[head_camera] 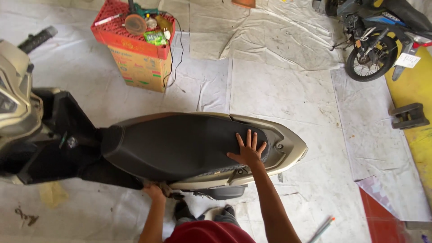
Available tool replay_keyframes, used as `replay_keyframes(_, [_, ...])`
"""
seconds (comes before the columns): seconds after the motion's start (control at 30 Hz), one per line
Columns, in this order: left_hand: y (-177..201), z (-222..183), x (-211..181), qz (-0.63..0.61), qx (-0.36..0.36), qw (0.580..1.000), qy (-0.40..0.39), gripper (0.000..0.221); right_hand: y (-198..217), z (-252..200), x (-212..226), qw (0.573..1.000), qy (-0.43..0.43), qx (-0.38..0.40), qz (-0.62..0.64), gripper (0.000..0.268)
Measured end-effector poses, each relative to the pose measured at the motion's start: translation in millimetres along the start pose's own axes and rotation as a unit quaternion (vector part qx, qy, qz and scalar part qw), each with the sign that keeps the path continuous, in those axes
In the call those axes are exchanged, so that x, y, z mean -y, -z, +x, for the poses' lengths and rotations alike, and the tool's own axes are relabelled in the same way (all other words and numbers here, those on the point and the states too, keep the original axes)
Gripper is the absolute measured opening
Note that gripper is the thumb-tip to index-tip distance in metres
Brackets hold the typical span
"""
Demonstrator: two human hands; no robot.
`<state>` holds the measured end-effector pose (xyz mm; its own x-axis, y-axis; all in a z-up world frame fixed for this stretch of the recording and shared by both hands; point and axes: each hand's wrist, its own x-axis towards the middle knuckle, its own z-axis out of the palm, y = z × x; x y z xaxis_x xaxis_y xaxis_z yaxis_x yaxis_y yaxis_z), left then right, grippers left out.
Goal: The person wipes the seat and side panels of a scooter using a cloth. They move around the vehicle to clean different sections, including the rear and side areas, while holding the scooter steady with one hand.
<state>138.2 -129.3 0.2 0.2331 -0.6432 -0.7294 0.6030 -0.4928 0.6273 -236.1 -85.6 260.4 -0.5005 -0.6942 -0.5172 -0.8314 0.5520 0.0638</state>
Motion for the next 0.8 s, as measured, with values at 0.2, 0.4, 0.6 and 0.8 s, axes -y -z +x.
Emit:
replay_keyframes(0.2, [-16,-76,13,0.122,-0.026,0.988,0.091,0.033,11,4,1,0.997,-0.011,0.071,-0.019,0.114])
replay_keyframes(0.4, [3,-6,1,-0.078,0.039,0.991,0.099,0.029,14,3,3,0.996,-0.017,0.091,-0.001,0.115])
replay_keyframes(0.6, [-9,-1,18,0.025,-0.102,0.994,0.022,0.06,18,-2,4,0.996,-0.02,0.083,0.009,0.116])
replay_keyframes(0.8, [-38,-93,14,0.287,-0.031,0.953,0.095,0.057,12,1,1,0.997,-0.016,0.072,0.008,0.114])
